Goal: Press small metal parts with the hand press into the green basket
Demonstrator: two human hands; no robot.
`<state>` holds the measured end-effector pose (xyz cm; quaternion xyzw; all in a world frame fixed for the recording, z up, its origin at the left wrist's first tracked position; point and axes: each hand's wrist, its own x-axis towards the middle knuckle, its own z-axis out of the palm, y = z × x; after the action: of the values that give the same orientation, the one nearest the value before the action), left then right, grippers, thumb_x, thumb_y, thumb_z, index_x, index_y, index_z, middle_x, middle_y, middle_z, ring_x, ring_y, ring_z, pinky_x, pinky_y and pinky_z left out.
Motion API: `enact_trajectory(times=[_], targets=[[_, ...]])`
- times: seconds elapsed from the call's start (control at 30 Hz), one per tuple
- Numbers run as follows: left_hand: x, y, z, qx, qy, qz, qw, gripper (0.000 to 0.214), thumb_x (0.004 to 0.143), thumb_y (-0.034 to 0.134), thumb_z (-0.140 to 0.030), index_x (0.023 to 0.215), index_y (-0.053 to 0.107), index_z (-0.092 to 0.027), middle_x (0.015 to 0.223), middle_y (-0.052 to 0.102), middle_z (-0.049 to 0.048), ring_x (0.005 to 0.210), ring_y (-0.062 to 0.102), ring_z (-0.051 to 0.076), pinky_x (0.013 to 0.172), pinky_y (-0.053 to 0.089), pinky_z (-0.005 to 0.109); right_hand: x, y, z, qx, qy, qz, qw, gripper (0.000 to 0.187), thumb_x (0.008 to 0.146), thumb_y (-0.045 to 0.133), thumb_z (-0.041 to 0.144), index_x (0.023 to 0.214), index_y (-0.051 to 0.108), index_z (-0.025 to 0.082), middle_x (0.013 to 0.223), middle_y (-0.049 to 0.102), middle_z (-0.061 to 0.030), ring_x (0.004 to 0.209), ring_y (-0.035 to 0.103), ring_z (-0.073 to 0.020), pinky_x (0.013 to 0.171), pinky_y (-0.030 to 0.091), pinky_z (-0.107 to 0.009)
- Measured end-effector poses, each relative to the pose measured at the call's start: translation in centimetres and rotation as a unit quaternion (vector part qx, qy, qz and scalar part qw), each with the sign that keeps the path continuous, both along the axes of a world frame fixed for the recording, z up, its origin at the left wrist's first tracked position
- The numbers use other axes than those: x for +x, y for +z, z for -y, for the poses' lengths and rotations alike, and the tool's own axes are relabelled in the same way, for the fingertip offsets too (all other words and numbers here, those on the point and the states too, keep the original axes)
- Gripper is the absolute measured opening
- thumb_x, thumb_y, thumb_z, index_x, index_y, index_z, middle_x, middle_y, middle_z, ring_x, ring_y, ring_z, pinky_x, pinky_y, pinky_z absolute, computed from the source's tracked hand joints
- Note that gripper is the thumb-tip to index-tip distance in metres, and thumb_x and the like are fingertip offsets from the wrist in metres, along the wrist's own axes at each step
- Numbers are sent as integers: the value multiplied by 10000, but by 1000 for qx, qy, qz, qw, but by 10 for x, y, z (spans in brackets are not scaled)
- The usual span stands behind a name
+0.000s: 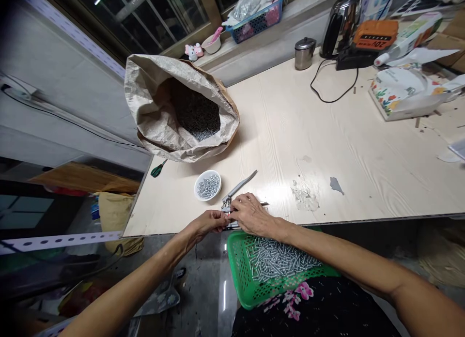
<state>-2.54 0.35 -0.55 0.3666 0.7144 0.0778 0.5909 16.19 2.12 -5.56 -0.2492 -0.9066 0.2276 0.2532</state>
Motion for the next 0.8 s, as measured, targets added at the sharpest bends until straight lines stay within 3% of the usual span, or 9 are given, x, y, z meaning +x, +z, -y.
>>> enact_trajectory(times=[0.17, 0.47, 0.6, 0.8], targets=[[1, 3, 4, 21, 15, 23, 999, 233, 513, 728, -307, 607, 595, -140, 516, 532, -47, 508, 435, 76, 520, 293, 215, 0, -2, 1, -17, 7, 11, 1000, 278, 857, 503, 139, 1058, 659, 251, 1031, 595, -53, 1011, 434, -214, 896, 322, -401], [6, 1, -3, -6, -11, -42, 999, 279, 543, 730, -354, 536, 528, -162, 449, 494, -49, 482, 438, 94, 509, 308, 228, 7, 4, -5, -45, 15, -17, 999, 245, 887, 492, 166, 1110, 588, 201, 1094, 564, -77, 984, 472, -196, 839, 418, -348], [6, 2, -2, -6, -7, -38, 999, 316, 540, 751, -377, 557, 521, -160, 471, 516, -42, 484, 451, 93, 513, 325, 225, 7, -1, -13, -42, -4, 9, 999, 165, 894, 489, 159, 1014, 601, 167, 973, 576, -77, 914, 476, -204, 798, 433, -334], [7, 2, 0, 0, 9, -32, 999, 330, 527, 757, -387, 588, 527, -159, 478, 513, -49, 489, 444, 88, 515, 310, 221, 3, -8, -11, -33, -30, 18, 999, 232, 907, 401, 83, 968, 608, 167, 937, 578, -75, 884, 487, -199, 782, 433, -328]])
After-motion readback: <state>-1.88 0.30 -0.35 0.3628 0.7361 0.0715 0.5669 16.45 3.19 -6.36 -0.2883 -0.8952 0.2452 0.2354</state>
